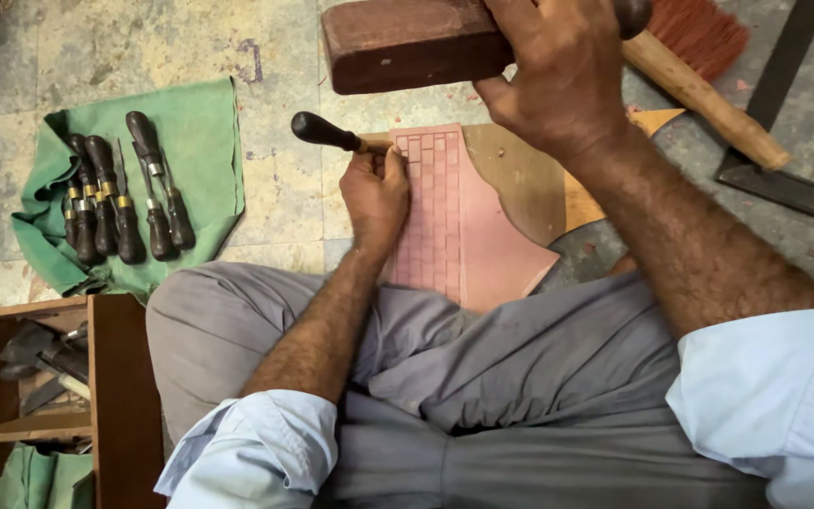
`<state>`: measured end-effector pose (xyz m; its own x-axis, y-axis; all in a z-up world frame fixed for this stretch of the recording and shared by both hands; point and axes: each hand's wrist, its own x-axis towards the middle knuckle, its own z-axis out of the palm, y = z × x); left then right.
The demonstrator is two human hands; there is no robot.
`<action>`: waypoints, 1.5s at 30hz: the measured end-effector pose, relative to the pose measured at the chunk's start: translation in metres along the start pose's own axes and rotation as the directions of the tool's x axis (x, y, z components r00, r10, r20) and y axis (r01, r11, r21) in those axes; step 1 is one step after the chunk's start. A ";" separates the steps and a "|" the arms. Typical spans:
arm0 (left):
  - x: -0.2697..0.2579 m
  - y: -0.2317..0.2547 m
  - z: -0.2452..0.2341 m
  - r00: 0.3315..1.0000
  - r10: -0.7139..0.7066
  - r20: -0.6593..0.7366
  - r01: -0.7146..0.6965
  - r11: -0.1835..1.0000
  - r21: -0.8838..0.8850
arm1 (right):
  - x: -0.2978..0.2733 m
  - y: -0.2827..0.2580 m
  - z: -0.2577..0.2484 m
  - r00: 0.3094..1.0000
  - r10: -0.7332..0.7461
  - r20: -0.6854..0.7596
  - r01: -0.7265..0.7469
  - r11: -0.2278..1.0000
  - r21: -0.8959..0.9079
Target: The person carves a geometric pattern into a wooden workpiece using a chisel and a mallet. The person repeatedly positions the chisel on the wood and strikes it with the mallet to create vertical and horizontal grooves.
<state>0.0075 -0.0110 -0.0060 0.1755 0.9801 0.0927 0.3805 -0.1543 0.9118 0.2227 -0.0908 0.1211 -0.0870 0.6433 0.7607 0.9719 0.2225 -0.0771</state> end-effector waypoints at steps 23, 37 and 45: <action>-0.003 -0.006 0.003 0.980 0.197 -0.013 -0.194 0.975 0.107 | 0.006 -0.027 0.010 0.997 -0.063 -0.051 0.061 0.997 -0.042; -0.004 0.007 0.005 0.983 0.181 -0.032 -0.176 0.978 0.114 | 0.010 -0.027 0.016 0.998 -0.053 -0.038 0.049 0.995 -0.092; 0.002 0.004 0.004 0.982 0.190 0.011 -0.189 0.965 0.181 | 0.009 -0.025 0.022 0.998 -0.040 -0.045 0.037 0.997 -0.061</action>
<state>0.0133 -0.0103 -0.0035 0.2542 0.9315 0.2602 0.4985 -0.3568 0.7901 0.1925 -0.0744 0.1161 -0.1157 0.6006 0.7911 0.9796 0.2008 -0.0091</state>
